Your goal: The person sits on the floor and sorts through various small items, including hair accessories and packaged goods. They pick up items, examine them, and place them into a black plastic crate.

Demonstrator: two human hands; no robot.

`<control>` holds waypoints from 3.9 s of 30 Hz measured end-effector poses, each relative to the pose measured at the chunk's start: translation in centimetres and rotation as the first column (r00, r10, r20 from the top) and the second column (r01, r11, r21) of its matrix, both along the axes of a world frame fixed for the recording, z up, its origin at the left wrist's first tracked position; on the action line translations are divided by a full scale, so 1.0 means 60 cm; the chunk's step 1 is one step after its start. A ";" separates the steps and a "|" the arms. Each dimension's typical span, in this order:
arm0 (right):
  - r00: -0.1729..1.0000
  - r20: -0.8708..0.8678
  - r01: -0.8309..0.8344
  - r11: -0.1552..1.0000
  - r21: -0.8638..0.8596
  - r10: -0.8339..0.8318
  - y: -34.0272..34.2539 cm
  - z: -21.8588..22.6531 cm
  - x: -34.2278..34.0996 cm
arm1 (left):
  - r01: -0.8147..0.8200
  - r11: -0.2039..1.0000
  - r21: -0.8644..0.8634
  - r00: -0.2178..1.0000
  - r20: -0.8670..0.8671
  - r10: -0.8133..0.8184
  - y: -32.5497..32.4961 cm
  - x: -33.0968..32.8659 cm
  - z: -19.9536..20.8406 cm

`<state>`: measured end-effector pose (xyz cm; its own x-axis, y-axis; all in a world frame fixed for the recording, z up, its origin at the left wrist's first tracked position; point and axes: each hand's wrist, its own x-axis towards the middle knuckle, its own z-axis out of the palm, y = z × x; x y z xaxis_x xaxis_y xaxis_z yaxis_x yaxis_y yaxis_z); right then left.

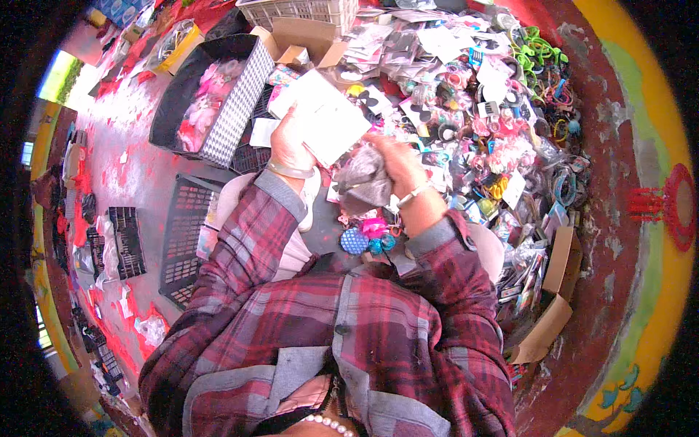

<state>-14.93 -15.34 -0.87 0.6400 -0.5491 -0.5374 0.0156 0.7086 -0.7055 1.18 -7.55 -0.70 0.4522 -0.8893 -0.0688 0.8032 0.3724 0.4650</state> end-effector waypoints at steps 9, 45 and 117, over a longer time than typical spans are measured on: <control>0.917 0.382 0.280 0.866 -0.414 -0.114 -0.015 0.073 -0.005 | 0.140 0.990 0.031 0.973 0.182 -0.143 -0.014 -0.033 -0.012; 0.956 -0.145 -0.196 -0.186 -0.963 -0.256 0.004 0.056 0.021 | 0.275 0.914 0.299 0.209 0.909 -0.360 0.010 -0.052 -0.024; 0.894 -0.445 -0.430 0.359 -0.828 0.045 -0.012 0.054 -0.006 | 0.293 0.953 -0.074 0.951 -0.083 -0.298 0.003 0.011 0.007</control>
<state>-15.27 -16.08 2.38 0.7430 -0.6692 -0.0128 -0.3772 -0.4029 -0.8339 1.84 -7.37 -0.30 0.1626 -0.9859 -0.0400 0.9198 0.1368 0.3677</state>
